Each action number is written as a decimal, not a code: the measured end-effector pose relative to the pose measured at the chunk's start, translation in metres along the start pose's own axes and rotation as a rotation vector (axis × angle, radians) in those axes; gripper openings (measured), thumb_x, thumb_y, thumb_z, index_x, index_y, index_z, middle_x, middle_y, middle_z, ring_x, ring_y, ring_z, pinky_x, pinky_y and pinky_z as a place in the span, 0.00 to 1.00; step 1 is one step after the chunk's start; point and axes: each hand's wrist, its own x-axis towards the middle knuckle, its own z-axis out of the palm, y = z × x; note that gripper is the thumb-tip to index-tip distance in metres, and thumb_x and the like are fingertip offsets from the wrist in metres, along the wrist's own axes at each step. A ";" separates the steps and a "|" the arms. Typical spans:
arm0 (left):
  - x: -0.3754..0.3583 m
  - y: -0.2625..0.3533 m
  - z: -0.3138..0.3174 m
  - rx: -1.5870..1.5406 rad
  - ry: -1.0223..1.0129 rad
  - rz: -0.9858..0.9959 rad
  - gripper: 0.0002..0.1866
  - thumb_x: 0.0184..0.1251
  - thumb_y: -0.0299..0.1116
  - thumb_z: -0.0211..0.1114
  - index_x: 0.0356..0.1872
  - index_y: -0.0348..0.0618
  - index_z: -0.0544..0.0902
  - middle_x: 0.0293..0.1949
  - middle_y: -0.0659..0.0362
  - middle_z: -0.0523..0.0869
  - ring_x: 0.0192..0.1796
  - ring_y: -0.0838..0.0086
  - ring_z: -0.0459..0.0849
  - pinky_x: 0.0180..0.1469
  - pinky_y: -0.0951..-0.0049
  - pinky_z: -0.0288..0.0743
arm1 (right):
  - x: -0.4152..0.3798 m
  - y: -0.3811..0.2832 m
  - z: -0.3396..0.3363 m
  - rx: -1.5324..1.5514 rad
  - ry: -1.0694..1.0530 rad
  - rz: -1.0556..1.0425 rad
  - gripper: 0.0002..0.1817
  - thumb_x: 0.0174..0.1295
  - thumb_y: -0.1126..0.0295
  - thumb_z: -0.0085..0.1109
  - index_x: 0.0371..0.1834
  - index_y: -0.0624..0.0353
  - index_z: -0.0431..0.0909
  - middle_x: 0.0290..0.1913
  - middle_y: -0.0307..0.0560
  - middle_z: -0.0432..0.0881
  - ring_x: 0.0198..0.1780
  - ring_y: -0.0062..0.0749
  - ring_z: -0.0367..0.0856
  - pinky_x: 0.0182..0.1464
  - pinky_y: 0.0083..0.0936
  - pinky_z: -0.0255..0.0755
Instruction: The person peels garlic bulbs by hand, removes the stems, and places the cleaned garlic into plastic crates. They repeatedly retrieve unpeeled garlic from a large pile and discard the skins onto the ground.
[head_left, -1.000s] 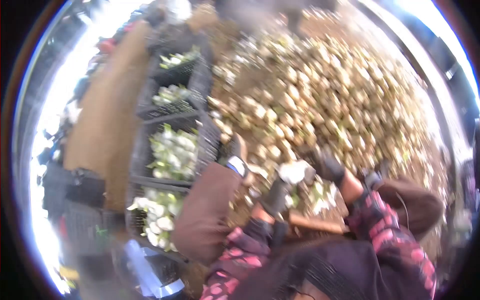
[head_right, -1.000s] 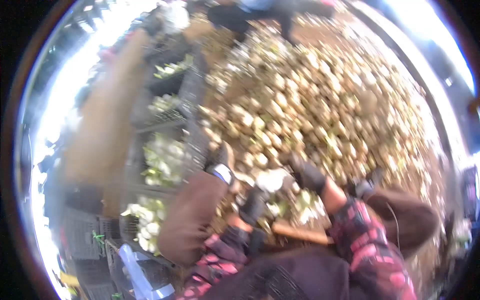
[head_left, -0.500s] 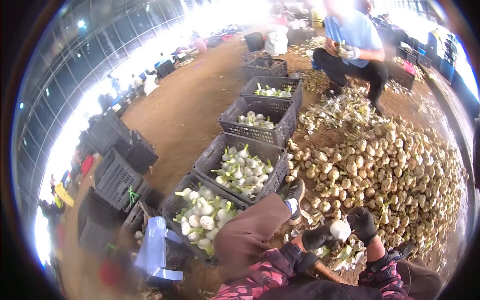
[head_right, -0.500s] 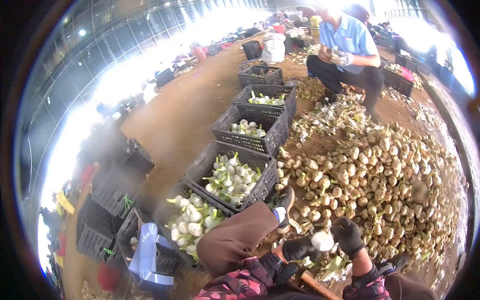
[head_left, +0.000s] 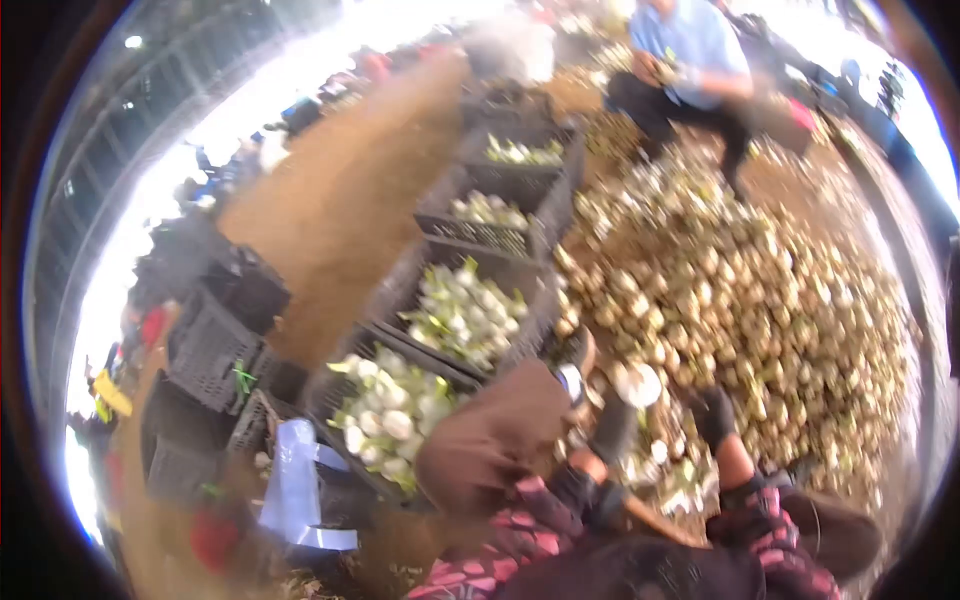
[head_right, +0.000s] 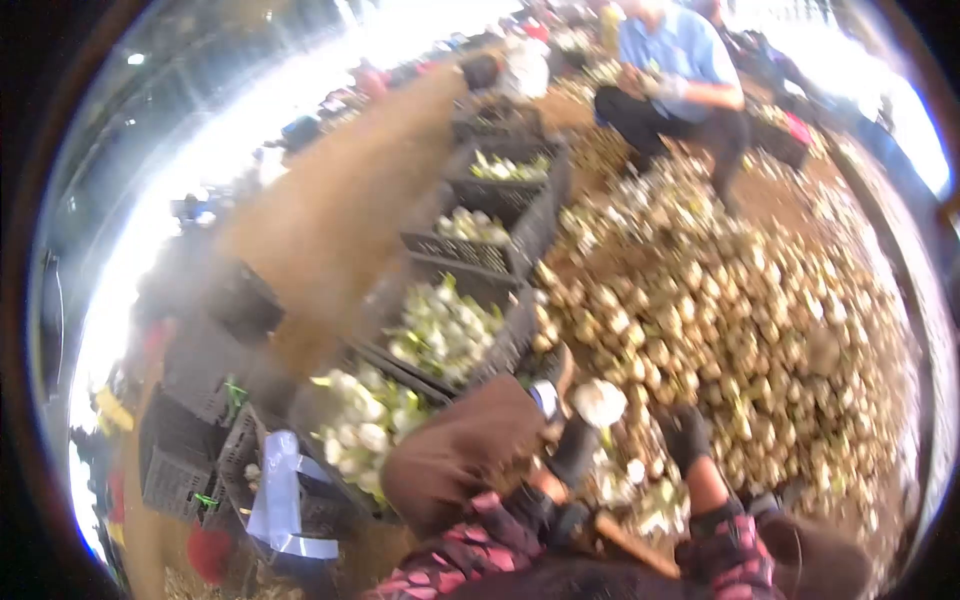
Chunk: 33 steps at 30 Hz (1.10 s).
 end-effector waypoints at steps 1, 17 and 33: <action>-0.003 0.041 -0.027 0.709 -0.302 0.044 0.21 0.60 0.21 0.49 0.57 0.37 0.72 0.52 0.50 0.79 0.51 0.64 0.78 0.55 0.67 0.72 | 0.010 -0.016 -0.009 -0.244 -0.174 0.006 0.17 0.56 0.53 0.61 0.34 0.56 0.84 0.33 0.54 0.84 0.36 0.50 0.82 0.40 0.38 0.74; 0.005 0.082 -0.014 0.016 -0.105 -0.489 0.25 0.60 0.28 0.58 0.60 0.41 0.65 0.50 0.42 0.80 0.50 0.50 0.81 0.49 0.59 0.74 | 0.028 -0.137 -0.011 0.994 -0.531 0.288 0.25 0.63 0.60 0.60 0.60 0.62 0.69 0.53 0.45 0.77 0.54 0.32 0.76 0.58 0.29 0.70; 0.037 0.134 -0.084 -0.668 0.547 -0.327 0.12 0.67 0.30 0.49 0.48 0.38 0.74 0.33 0.58 0.78 0.33 0.77 0.75 0.36 0.77 0.69 | 0.133 -0.118 0.095 0.855 -0.393 0.084 0.34 0.55 0.71 0.66 0.65 0.63 0.63 0.59 0.51 0.73 0.53 0.33 0.74 0.57 0.27 0.68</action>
